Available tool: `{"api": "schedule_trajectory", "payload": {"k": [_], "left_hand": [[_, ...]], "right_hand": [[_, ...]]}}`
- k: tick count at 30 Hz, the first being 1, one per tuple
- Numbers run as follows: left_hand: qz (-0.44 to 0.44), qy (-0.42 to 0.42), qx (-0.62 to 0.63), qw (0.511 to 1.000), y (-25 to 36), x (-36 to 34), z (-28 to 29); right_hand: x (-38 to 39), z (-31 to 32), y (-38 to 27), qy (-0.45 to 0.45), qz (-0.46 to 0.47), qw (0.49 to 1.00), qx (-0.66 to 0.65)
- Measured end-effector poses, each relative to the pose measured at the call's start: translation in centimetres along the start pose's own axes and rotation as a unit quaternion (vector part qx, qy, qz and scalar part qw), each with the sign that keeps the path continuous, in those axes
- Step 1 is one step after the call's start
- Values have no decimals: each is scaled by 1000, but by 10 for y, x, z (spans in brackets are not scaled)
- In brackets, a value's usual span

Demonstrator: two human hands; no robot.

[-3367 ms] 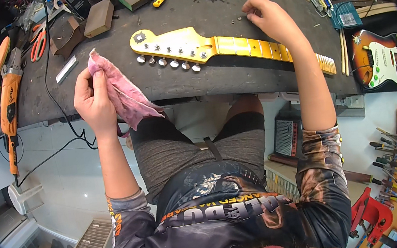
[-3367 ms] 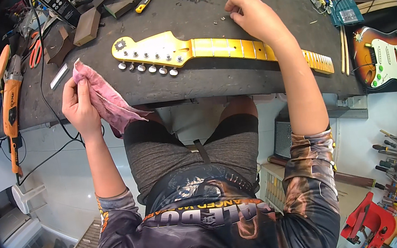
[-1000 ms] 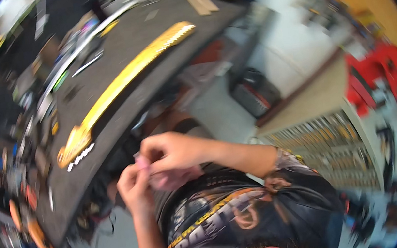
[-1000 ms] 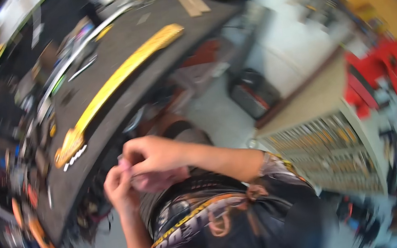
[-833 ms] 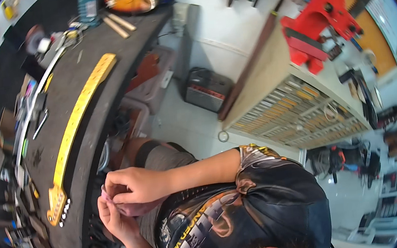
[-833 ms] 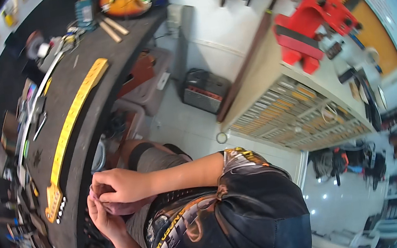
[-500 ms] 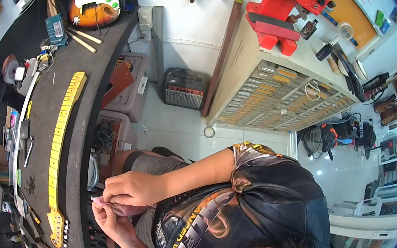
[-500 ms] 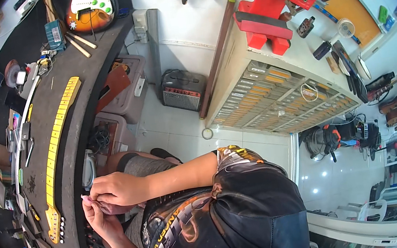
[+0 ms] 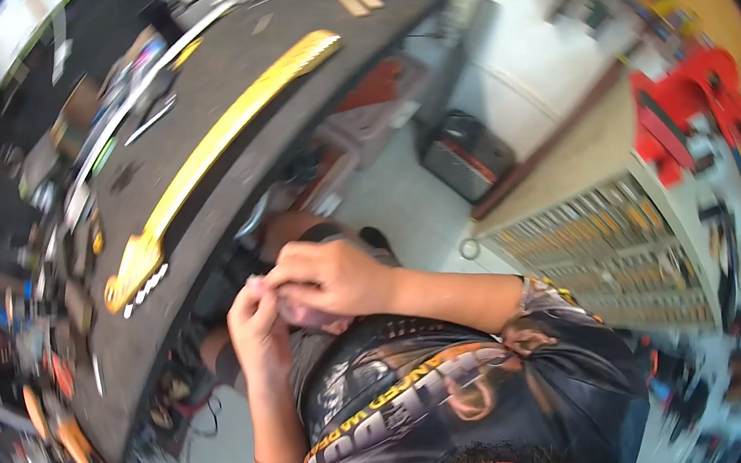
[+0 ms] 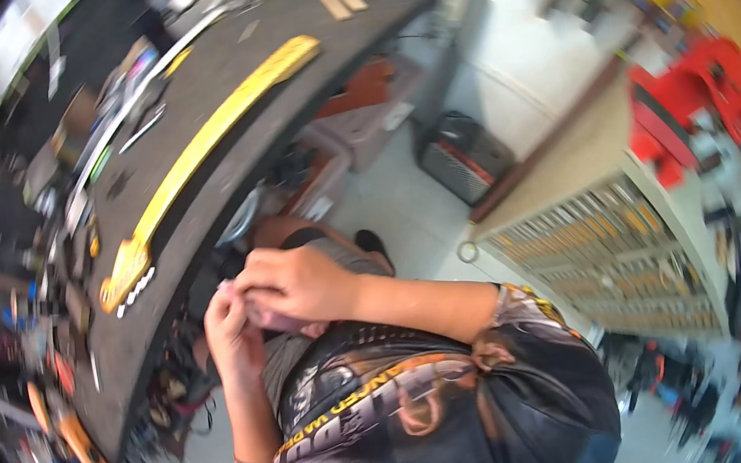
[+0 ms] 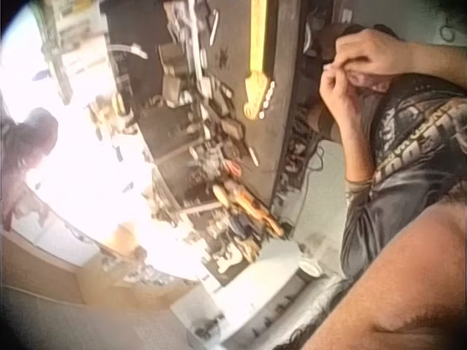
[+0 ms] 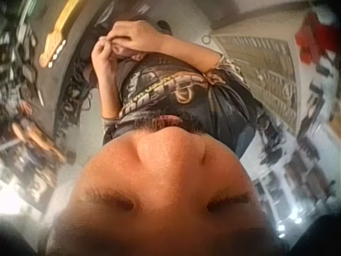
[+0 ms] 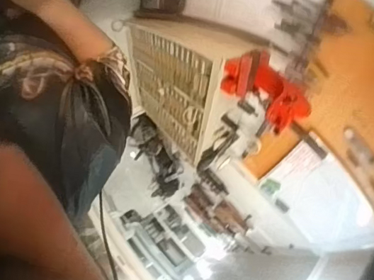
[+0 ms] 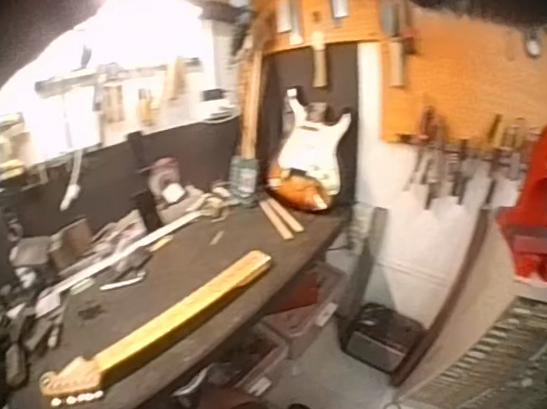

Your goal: The person sands a small white guitar nut using a sanding block by hand and wipes the headstock of a guitar neck with a cloth.

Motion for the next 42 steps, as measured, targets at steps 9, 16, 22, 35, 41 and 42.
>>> {"api": "schedule_trajectory", "payload": {"k": [9, 16, 22, 35, 41, 42], "left_hand": [[-35, 55, 101, 993, -10, 33, 12], [-12, 30, 17, 999, -2, 33, 19], [-6, 43, -15, 999, -4, 30, 24], [-396, 225, -162, 875, 244, -39, 61], [-325, 36, -187, 926, 328, -123, 8], [-309, 21, -212, 927, 330, -142, -6]], "right_hand": [[-20, -38, 1, -64, 93, 989, 100], [-26, -39, 5, -68, 83, 989, 98], [-28, -37, 5, -109, 53, 989, 82], [-22, 4, 50, -38, -132, 977, -161], [-20, -2, 49, -27, -202, 941, -268], [-22, -3, 47, -15, -218, 931, -291]]}}
Point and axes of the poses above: each hand's wrist, its own x-axis away from the middle knuckle, its own z-axis out of the back of the hand, y = z × x, the point moved 1 cm from there along -x, towards the middle knuckle, and after that the axes turned 9 degrees about -x, right-handed, at the moved point
